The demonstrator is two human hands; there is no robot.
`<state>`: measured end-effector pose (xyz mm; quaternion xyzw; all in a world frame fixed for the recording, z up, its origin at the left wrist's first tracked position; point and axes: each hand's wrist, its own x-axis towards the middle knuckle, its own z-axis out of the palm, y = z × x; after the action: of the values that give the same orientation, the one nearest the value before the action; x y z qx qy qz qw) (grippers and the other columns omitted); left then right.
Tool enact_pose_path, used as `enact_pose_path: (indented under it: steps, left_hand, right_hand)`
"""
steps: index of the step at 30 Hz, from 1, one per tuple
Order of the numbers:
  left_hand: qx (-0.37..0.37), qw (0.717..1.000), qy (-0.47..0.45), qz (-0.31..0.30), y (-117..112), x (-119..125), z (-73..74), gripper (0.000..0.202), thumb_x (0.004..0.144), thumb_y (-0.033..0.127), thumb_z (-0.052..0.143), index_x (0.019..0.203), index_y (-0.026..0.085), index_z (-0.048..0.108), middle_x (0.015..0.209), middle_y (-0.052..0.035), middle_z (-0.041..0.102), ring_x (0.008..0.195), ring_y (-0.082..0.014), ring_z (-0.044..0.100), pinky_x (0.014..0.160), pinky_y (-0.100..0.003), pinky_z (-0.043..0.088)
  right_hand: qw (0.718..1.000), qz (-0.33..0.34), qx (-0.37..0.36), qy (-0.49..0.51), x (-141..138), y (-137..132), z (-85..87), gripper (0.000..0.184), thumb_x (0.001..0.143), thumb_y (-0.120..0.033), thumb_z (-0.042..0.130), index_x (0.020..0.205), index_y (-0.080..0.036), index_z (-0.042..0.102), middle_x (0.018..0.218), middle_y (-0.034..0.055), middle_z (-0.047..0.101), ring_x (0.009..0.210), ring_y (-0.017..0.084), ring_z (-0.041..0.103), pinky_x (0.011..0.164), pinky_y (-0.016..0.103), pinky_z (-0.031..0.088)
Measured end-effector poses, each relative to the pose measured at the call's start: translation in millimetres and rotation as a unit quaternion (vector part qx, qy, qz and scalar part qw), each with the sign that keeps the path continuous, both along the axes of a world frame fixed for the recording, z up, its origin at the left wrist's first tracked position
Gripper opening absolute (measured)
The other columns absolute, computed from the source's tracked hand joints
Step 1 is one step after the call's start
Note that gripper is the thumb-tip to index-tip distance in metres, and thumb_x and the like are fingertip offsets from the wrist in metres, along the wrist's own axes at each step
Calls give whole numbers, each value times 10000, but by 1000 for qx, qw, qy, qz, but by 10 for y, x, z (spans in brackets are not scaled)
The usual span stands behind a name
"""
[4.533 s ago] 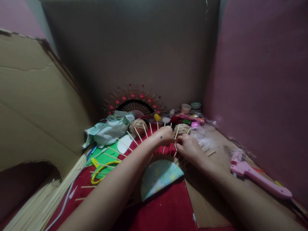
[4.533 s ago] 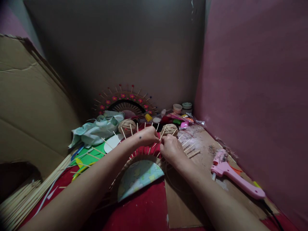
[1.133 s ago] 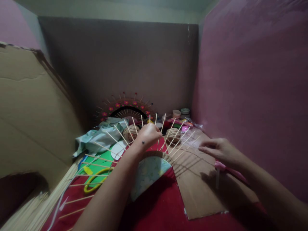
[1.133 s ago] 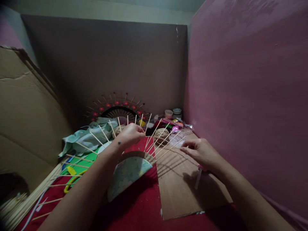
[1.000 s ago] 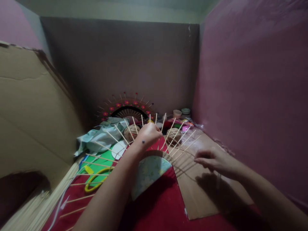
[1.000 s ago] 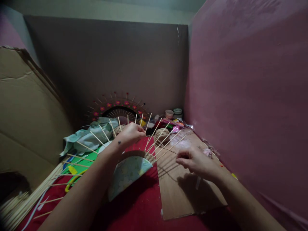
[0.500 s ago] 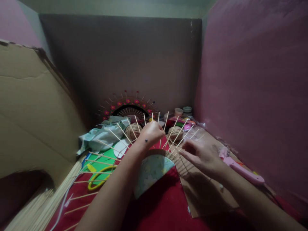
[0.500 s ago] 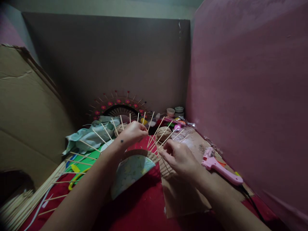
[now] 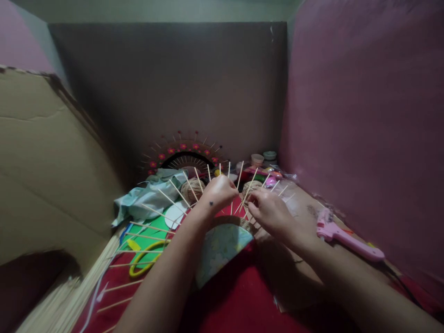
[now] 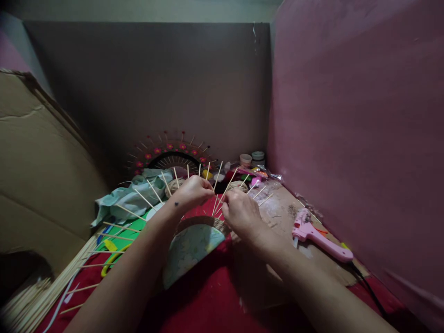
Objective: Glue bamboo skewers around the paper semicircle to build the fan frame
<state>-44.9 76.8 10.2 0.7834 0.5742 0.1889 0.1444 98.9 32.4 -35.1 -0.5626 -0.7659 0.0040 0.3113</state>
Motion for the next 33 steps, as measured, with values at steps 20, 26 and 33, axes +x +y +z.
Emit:
enact_pose_path:
  steps: [20, 26, 33]
  left_hand:
    - [-131, 982, -132, -41, -32, -16, 49, 118, 680, 158, 525, 596, 112, 593, 356, 42, 397, 329, -63, 336, 380, -219, 246]
    - [-152, 976, -143, -61, -22, -33, 46, 111, 688, 170, 539, 596, 118, 575, 363, 44, 402, 329, -54, 322, 372, -217, 224]
    - [-166, 972, -131, -106, 25, -99, 11, 196, 723, 287, 543, 628, 123, 591, 407, 46, 420, 356, -49, 337, 389, -205, 240]
  right_hand:
    - [999, 23, 22, 3, 63, -174, 15, 110, 752, -144, 452, 720, -166, 556, 724, 50, 601, 653, 141, 487, 600, 255, 320]
    - [999, 17, 22, 31, 34, -240, -15, 108, 782, -148, 464, 745, -159, 564, 758, 54, 601, 681, 142, 500, 633, 254, 350]
    - [997, 22, 14, 74, 68, -175, -95, 113, 783, -162, 470, 758, -163, 580, 776, 54, 606, 707, 142, 521, 653, 251, 366]
